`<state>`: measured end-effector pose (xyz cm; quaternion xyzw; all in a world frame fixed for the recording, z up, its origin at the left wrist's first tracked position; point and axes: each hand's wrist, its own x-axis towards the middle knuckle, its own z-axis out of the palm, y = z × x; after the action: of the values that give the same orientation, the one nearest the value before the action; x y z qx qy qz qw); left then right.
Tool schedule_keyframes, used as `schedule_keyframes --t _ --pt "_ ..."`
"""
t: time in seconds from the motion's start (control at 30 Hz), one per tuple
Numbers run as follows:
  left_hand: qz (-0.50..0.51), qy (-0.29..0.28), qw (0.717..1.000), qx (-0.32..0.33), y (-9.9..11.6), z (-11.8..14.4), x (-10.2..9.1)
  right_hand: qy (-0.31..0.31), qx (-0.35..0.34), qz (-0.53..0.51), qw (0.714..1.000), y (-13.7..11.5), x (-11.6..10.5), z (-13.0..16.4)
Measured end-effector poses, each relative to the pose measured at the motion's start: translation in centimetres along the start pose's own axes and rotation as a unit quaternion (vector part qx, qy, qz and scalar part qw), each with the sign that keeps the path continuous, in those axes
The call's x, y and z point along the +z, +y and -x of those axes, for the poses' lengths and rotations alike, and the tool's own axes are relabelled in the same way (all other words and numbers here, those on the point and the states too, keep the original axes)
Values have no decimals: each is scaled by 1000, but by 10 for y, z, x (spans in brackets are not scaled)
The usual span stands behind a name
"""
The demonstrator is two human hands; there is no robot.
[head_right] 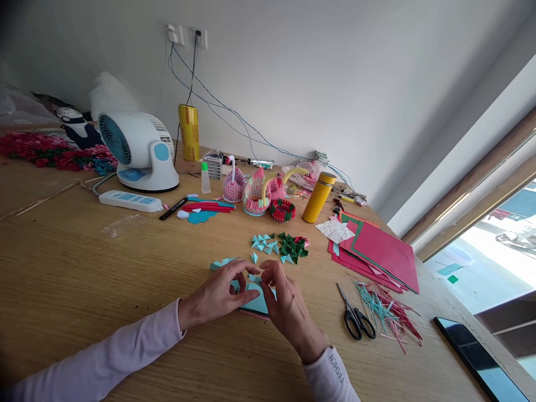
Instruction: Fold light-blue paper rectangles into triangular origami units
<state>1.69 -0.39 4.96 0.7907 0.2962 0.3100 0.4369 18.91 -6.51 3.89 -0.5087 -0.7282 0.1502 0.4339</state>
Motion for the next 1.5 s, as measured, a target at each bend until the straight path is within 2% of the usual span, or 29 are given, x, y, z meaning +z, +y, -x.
schedule_keyframes --t 0.07,0.17,0.23,0.33,0.47,0.67,0.9,1.03,1.23,1.5 --pt "-38 18 999 28 0 -1 -1 -19 -22 21 999 -1 -2 0" --pt "6 2 1000 -28 -5 -3 0 25 -4 2 1000 0 0 -1" --pt "104 -15 991 -80 -9 -4 2 65 47 -56 995 3 5 -2" --pt "233 -1 967 -105 -13 -4 5 86 145 -180 969 7 13 -3" --pt "283 19 953 -106 -12 -3 7 86 214 -281 932 4 17 -3" --pt "292 21 949 -117 -6 -3 7 69 203 -310 926 -7 15 -1" --pt "302 14 946 -118 0 -2 6 102 202 -320 920 -3 22 -2" --pt "340 -11 933 -115 3 0 6 112 196 -316 922 -4 22 -2" --pt "386 -18 911 -148 4 0 3 124 184 -335 916 -2 20 1" --pt "399 -54 898 -176 5 0 0 76 167 -267 946 -6 11 0"
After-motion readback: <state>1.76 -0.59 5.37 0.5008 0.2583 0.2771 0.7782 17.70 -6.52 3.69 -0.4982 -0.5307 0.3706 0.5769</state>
